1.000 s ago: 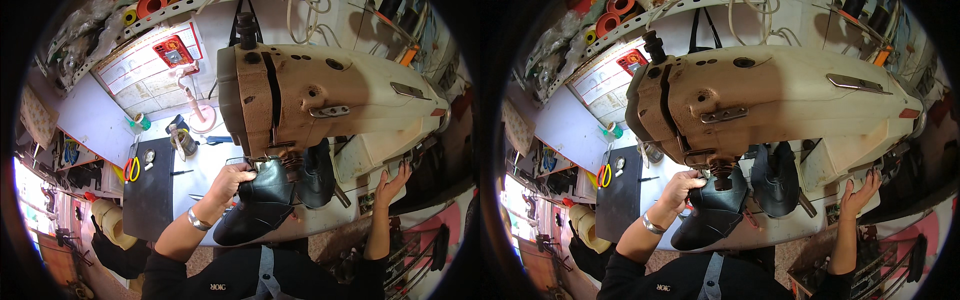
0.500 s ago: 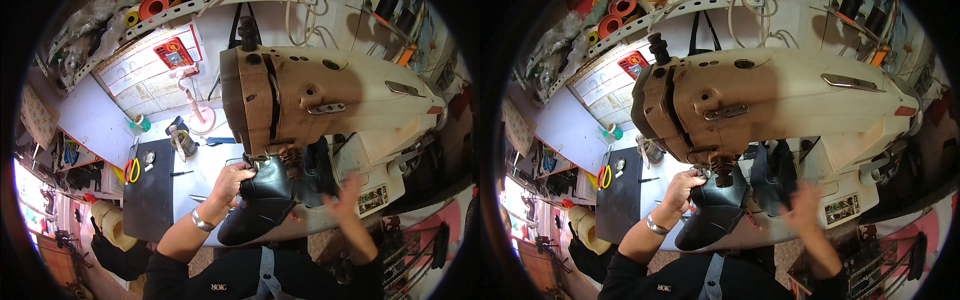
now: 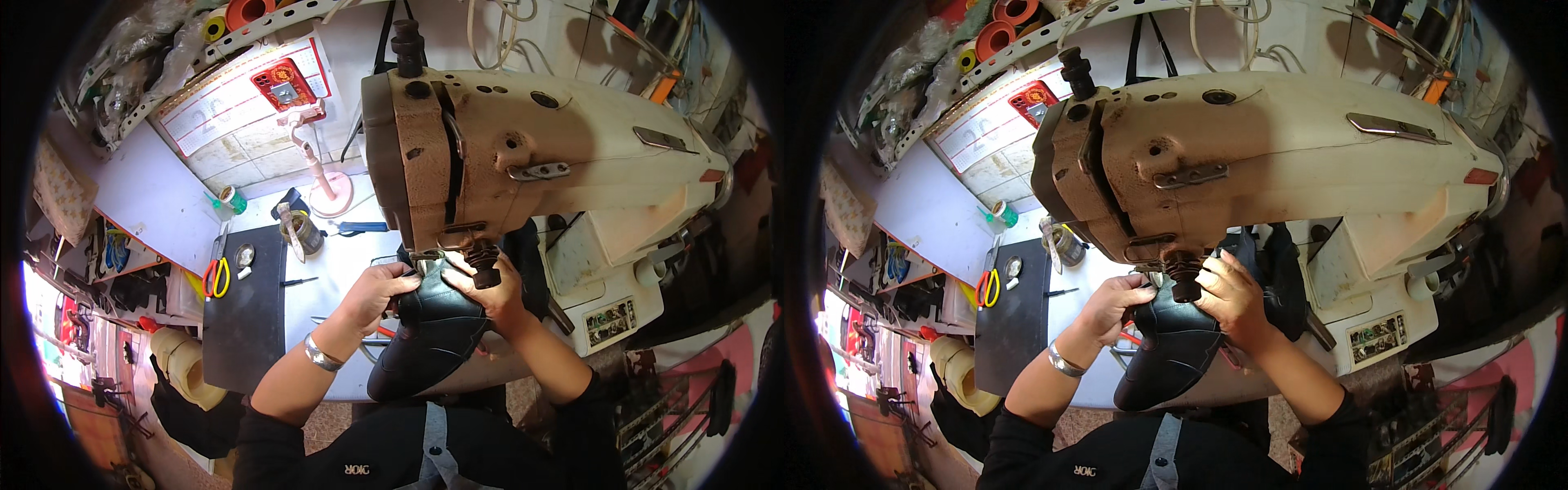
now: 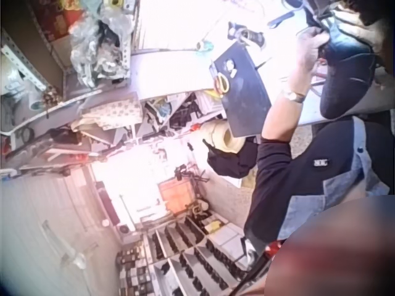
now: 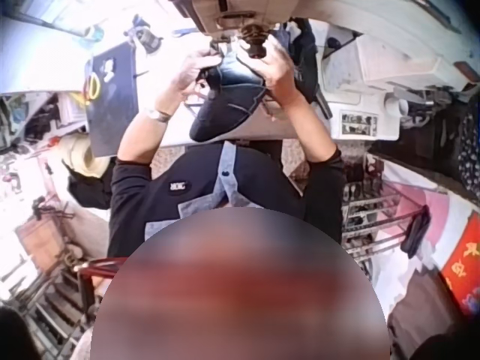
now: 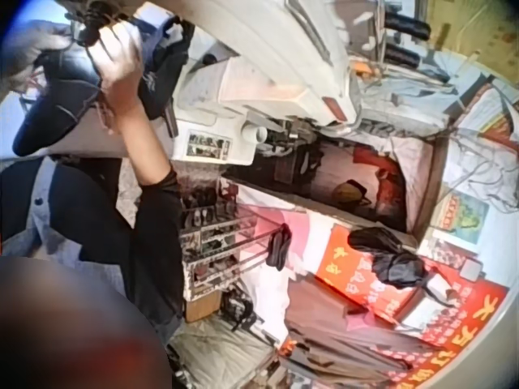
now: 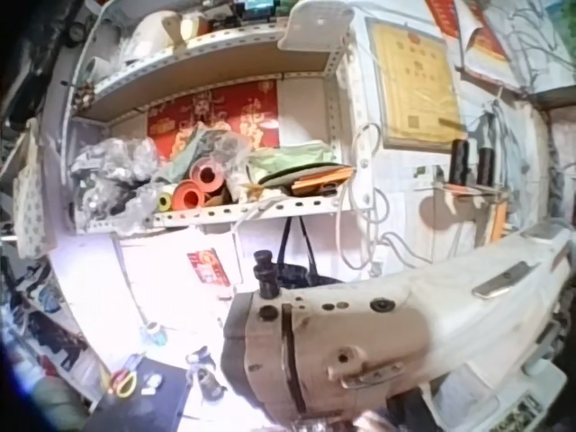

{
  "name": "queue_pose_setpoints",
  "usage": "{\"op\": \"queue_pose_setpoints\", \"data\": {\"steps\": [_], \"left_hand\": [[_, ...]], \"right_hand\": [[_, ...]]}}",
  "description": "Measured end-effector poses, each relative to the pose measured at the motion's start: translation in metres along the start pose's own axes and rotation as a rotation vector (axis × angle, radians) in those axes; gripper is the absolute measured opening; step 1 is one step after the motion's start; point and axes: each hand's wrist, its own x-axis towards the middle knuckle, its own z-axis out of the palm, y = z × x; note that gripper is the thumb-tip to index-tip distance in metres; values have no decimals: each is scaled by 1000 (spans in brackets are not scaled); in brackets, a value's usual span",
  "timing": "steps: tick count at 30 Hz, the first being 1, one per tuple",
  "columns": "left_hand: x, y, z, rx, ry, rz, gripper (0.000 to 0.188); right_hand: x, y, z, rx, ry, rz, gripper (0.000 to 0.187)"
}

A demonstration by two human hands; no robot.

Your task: The person aligns and trims a black leather shoe upper on a workbench, then moves to a sewing machine to stitch the upper. They handle the shoe and use a cutting tool and sewing machine to complete the task.

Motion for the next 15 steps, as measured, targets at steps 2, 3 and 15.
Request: {"op": "queue_pose_setpoints", "data": {"steps": [2, 3, 15], "left_hand": [[-1, 2, -3, 69, -17, -20, 7], [-2, 3, -3, 104, -7, -22, 7], [-5, 0, -5, 79, -8, -37, 12]], "right_hand": [[1, -1, -2, -60, 50, -77, 27], [2, -2, -3, -65, 64, -68, 28], [6, 5, 12, 532, 59, 479, 11]]}}
